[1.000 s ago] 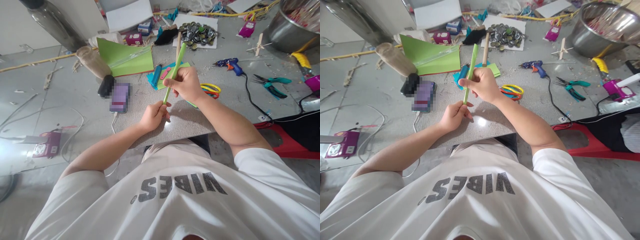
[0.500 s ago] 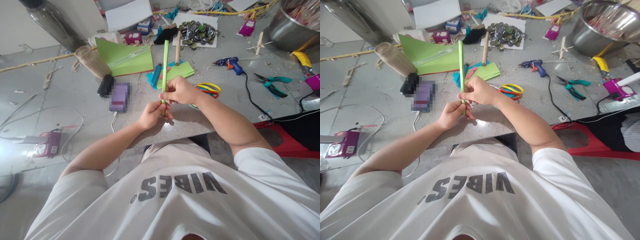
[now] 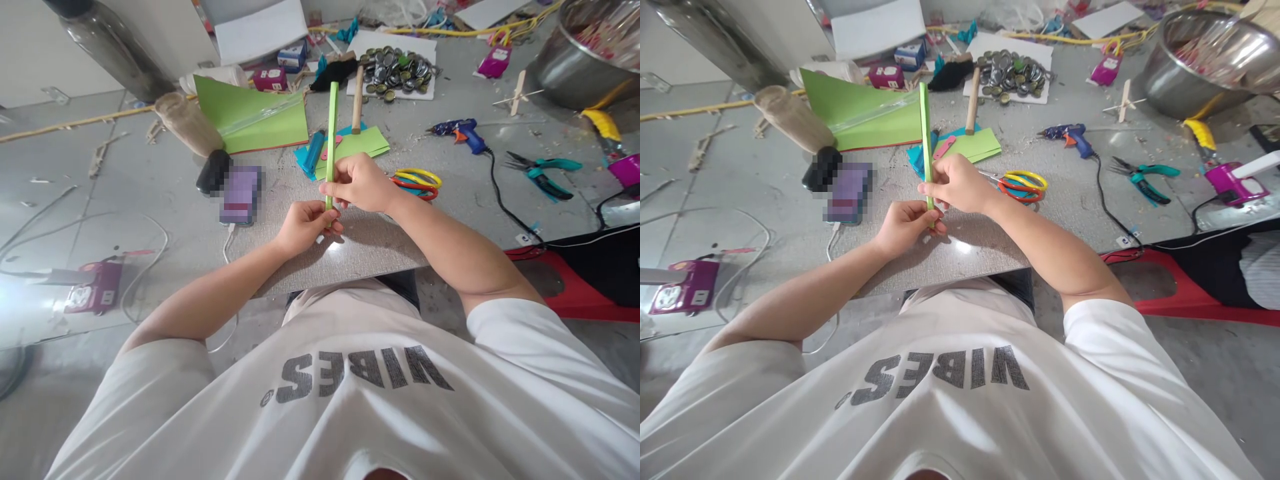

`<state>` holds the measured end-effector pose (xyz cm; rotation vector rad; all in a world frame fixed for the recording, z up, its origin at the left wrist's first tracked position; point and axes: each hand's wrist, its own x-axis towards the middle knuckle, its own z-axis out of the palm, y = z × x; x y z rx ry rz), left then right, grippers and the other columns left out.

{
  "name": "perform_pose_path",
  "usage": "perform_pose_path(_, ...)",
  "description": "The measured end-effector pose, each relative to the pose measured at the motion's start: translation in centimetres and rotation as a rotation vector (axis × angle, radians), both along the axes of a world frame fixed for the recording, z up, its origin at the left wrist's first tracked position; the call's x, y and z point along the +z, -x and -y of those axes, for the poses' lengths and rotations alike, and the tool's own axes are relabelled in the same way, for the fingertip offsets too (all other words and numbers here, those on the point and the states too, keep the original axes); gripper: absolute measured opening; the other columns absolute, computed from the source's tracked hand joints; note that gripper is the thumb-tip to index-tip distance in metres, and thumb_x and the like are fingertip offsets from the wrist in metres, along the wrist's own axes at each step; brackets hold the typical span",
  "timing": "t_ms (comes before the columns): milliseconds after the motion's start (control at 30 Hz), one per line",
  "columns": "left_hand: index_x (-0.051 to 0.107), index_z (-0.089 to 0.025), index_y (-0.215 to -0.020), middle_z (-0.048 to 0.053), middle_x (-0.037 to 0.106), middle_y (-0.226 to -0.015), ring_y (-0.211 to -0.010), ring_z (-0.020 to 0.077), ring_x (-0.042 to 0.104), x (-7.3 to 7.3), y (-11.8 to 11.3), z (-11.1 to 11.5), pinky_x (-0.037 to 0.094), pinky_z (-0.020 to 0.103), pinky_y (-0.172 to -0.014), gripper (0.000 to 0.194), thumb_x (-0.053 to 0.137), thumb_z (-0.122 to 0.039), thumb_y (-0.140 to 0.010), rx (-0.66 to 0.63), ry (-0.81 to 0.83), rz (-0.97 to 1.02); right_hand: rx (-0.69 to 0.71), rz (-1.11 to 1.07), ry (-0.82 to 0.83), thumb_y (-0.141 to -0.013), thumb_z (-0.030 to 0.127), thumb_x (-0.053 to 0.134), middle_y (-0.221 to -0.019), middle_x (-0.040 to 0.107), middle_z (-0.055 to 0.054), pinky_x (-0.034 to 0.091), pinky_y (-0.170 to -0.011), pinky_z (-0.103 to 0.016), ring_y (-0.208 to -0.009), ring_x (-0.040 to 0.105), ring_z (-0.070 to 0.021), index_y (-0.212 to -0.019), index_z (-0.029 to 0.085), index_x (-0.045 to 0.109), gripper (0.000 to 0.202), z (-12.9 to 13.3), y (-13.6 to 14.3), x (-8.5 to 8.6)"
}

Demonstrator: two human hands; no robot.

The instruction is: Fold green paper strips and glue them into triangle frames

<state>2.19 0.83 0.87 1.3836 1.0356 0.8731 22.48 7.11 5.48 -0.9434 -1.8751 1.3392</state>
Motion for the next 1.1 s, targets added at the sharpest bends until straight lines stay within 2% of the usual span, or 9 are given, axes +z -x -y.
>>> perform_pose_path(167, 0.078, -0.018, -0.091, 0.003, 0.080, -0.070, -0.065, 0.0171, 0.080, -0.1, -0.2, 0.0, 0.069, 0.029, -0.069, 0.017, 0.085, -0.026, -0.104, 0.019, 0.011, 0.063, 0.071, 0.086, 0.020, -0.092, 0.041, 0.107, -0.062, 0.070, 0.000, 0.046, -0.050, -0.028, -0.055, 0.055, -0.0130, -0.074, 0.024, 0.066, 0.047, 0.1, -0.2, 0.0)
perform_pose_path(367, 0.083, -0.017, -0.094, 0.006, 0.086, -0.080, -0.072, 0.0197, 0.085, -0.1, -0.4, 0.0, 0.070, 0.032, -0.074, 0.010, 0.087, -0.014, -0.103, 0.107, 0.094, 0.052, 0.011, 0.084, 0.048, -0.089, 0.035, 0.109, -0.060, 0.069, 0.001, 0.045, -0.046, -0.027, -0.051, 0.054, -0.0126, -0.076, 0.025, 0.065, 0.047, 0.0, -0.2, -0.2)
perform_pose_path(533, 0.083, -0.017, -0.092, 0.005, 0.085, -0.077, -0.067, 0.0195, 0.082, 0.0, -0.3, 0.0, 0.071, 0.034, -0.074, 0.014, 0.087, -0.013, -0.104, 0.141, 0.112, 0.049, 0.003, 0.091, 0.005, -0.096, 0.032, 0.102, -0.057, 0.065, 0.002, 0.041, -0.045, -0.028, -0.051, 0.053, -0.0128, -0.071, 0.024, 0.066, 0.044, 0.1, 0.2, -0.5)
perform_pose_path(633, 0.082, -0.017, -0.091, 0.005, 0.084, -0.076, -0.067, 0.0188, 0.082, -0.2, -0.4, -0.1, 0.072, 0.034, -0.075, 0.018, 0.090, -0.020, -0.106, 0.123, 0.112, 0.066, -0.019, 0.126, -0.009, -0.098, 0.029, 0.100, -0.057, 0.063, 0.002, 0.039, -0.046, -0.028, -0.053, 0.052, -0.0124, -0.068, 0.023, 0.066, 0.046, 0.2, 0.2, -0.6)
perform_pose_path(733, 0.081, -0.018, -0.091, 0.005, 0.084, -0.074, -0.066, 0.0180, 0.082, -0.4, -0.5, -0.2, 0.071, 0.031, -0.073, 0.027, 0.089, -0.034, -0.111, 0.111, 0.083, 0.093, -0.023, 0.132, 0.017, -0.099, 0.039, 0.101, -0.060, 0.065, 0.001, 0.041, -0.048, -0.029, -0.052, 0.052, -0.0122, -0.070, 0.023, 0.067, 0.048, 0.2, 0.0, -0.5)
perform_pose_path(833, 0.080, -0.018, -0.090, 0.005, 0.082, -0.072, -0.066, 0.0173, 0.082, -0.5, -0.5, -0.2, 0.071, 0.029, -0.071, 0.030, 0.089, -0.039, -0.111, 0.128, 0.048, 0.081, -0.049, 0.105, 0.013, -0.100, 0.051, 0.101, -0.061, 0.064, 0.000, 0.043, -0.051, -0.030, -0.054, 0.050, -0.0126, -0.070, 0.024, 0.064, 0.055, 0.2, -0.1, -0.5)
perform_pose_path(967, 0.080, -0.018, -0.090, 0.005, 0.083, -0.071, -0.065, 0.0180, 0.081, -0.5, -0.8, 0.0, 0.073, 0.030, -0.071, 0.027, 0.090, -0.037, -0.107, 0.152, 0.040, 0.041, -0.156, 0.005, -0.027, -0.100, 0.059, 0.100, -0.059, 0.054, 0.002, 0.043, -0.055, -0.031, -0.060, 0.046, -0.0135, -0.068, 0.025, 0.059, 0.063, -0.5, -0.4, -0.8)
perform_pose_path(1100, 0.080, -0.018, -0.086, 0.005, 0.083, -0.070, -0.062, 0.0170, 0.080, -0.1, -1.3, 0.4, 0.074, 0.030, -0.069, 0.022, 0.086, -0.027, -0.105, 0.148, 0.080, 0.044, -0.217, -0.132, -0.033, -0.103, 0.057, 0.099, -0.063, 0.053, 0.003, 0.046, -0.059, -0.029, -0.066, 0.051, -0.0142, -0.074, 0.025, 0.063, 0.056, -2.0, -1.0, -1.1)
